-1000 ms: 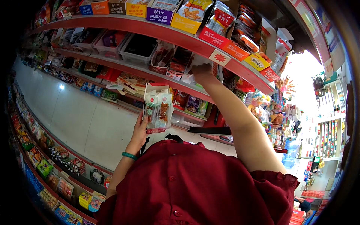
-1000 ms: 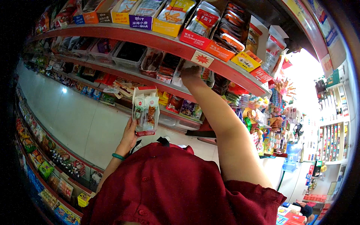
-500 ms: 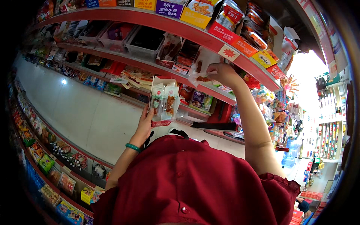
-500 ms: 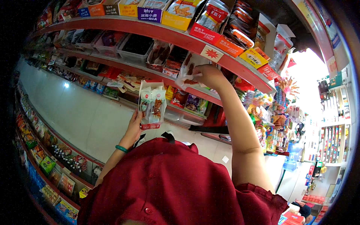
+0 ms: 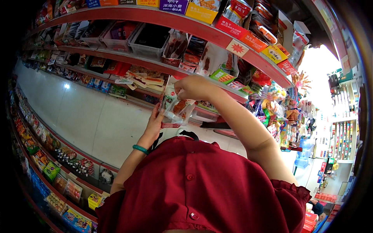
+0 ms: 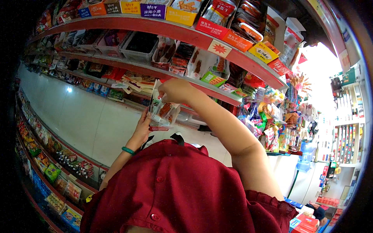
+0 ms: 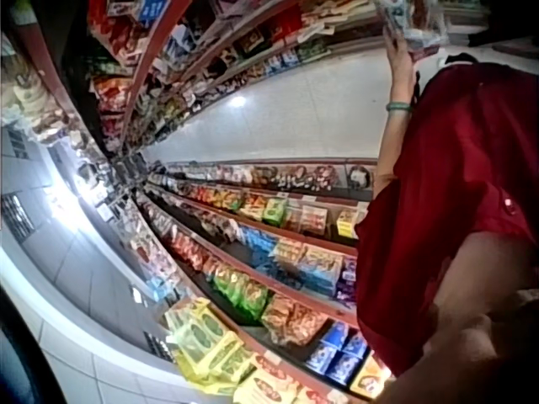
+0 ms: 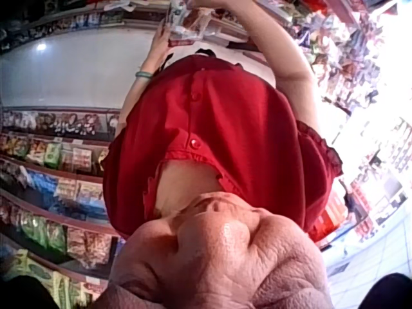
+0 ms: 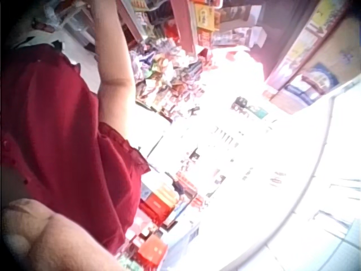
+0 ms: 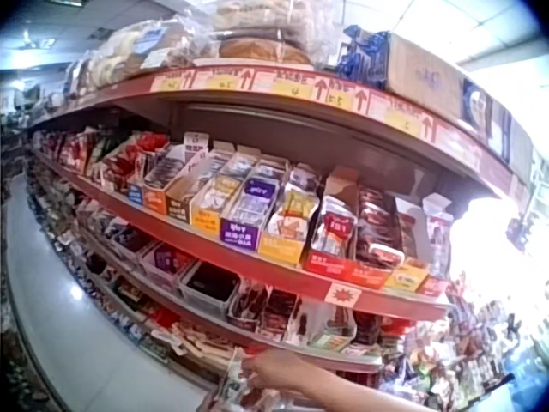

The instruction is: The person picks up various packaged snack items from a shelf, opens a cardboard box, and places the items into the box. The person continues to handle multiple snack packages and boxes, organizing them on the shelf.

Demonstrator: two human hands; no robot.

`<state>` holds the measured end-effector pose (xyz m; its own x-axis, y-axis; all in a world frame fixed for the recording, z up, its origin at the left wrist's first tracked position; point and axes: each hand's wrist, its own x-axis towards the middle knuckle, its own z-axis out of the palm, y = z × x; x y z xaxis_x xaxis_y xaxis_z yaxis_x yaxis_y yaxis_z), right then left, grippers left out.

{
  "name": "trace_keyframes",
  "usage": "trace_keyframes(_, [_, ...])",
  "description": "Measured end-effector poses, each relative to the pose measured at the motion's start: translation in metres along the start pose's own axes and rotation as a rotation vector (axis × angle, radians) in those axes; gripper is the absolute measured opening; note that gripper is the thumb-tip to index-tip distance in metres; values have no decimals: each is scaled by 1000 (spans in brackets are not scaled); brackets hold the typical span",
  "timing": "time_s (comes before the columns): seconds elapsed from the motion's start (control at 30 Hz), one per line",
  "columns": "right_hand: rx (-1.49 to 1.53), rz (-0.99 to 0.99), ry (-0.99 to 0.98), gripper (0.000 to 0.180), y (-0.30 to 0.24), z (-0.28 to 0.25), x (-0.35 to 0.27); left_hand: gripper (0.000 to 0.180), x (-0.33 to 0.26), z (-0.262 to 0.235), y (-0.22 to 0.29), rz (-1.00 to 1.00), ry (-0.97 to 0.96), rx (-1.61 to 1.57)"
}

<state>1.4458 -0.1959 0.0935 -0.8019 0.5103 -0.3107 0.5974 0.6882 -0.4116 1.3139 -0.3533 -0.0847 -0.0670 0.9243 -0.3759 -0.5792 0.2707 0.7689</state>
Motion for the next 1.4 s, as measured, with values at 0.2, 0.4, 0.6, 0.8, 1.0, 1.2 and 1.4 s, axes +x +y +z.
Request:
trace_keyframes(0.2, [-60, 6, 218, 23, -1, 40, 24, 63, -9, 8, 10, -86, 3, -66])
trace_keyframes(0.4, [-20, -92, 509, 31, -11, 52, 19, 67, -6, -4, 4, -96, -28, -28])
trace_keyframes(0.6, [-89, -233, 674, 36, -21, 56, -6, 62, 0, -8, -2, -84, -22, -91])
trace_keyframes(0.8, [-272, -183, 534, 37, -27, 89, -19, 55, 7, -10, -6, -66, -7, -114])
trace_keyframes(1.0, [-331, -57, 393, 39, -27, 100, -10, 51, 6, -7, -1, -96, -17, -136])
trace_keyframes(1.2, [-57, -44, 682, 30, -10, 64, -25, 46, 6, -4, 9, -86, -23, -66])
trace_keyframes(1.4, [8, 537, 980, 20, 109, 16, -29, 49, 1, 0, 17, -80, 4, -104])
